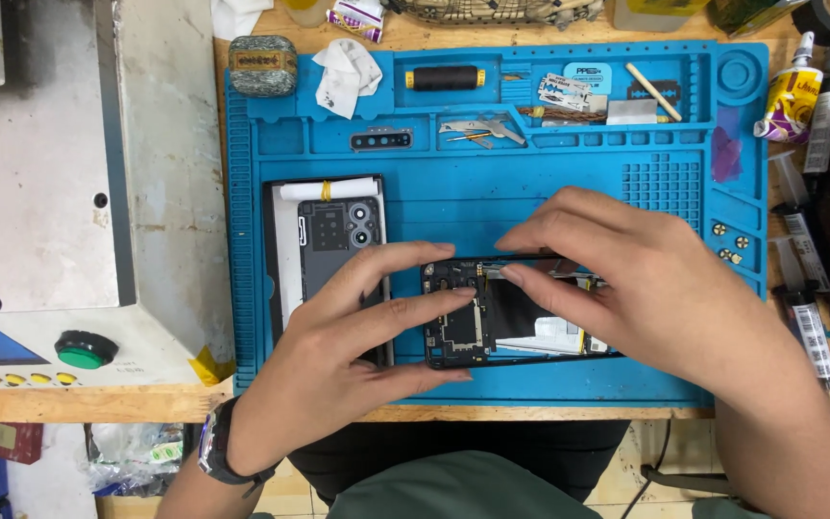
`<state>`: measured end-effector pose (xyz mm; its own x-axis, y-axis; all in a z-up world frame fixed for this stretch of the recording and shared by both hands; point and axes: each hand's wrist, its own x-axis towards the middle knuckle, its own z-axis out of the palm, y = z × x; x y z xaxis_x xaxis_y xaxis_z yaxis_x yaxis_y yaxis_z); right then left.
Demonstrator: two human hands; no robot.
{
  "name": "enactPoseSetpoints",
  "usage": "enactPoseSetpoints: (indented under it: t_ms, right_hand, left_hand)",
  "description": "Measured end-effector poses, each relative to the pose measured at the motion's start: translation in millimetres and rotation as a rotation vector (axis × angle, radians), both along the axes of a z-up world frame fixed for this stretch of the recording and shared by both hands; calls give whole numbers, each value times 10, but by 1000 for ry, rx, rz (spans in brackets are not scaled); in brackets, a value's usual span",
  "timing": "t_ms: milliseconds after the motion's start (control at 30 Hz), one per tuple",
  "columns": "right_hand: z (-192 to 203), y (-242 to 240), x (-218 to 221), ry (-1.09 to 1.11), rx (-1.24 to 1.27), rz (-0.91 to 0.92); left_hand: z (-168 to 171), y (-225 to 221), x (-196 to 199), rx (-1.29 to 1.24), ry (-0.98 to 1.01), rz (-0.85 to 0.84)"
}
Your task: Disassembling and repairing internal components of a smartphone on a repair bench
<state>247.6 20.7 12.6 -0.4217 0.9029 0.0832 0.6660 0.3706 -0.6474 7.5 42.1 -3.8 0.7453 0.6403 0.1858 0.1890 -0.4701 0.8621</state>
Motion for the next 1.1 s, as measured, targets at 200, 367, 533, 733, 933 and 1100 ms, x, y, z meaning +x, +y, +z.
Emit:
enactPoseSetpoints:
  t_ms: [200, 367, 533, 733, 933, 1100]
  right_hand:
    - [-45, -9, -23, -39, 93, 4]
    - [-89, -44, -13, -209, 187, 22]
    - [-78, -34, -3, -221, 298, 73]
    - [-23, 5, 16, 13, 194, 95]
    - [14, 19, 13, 66, 165, 100]
    - [-50, 0, 14, 3, 178, 88]
  left_hand:
    - [-8, -13, -2, 29, -5, 4]
    - [-6, -13, -7, 21, 9, -19]
    - [-13, -18, -14, 35, -16, 7]
    - [-6, -14, -28, 17, -40, 10]
    - [-20, -24, -36, -2, -43, 10]
    - [-32, -26, -38, 1, -44, 6]
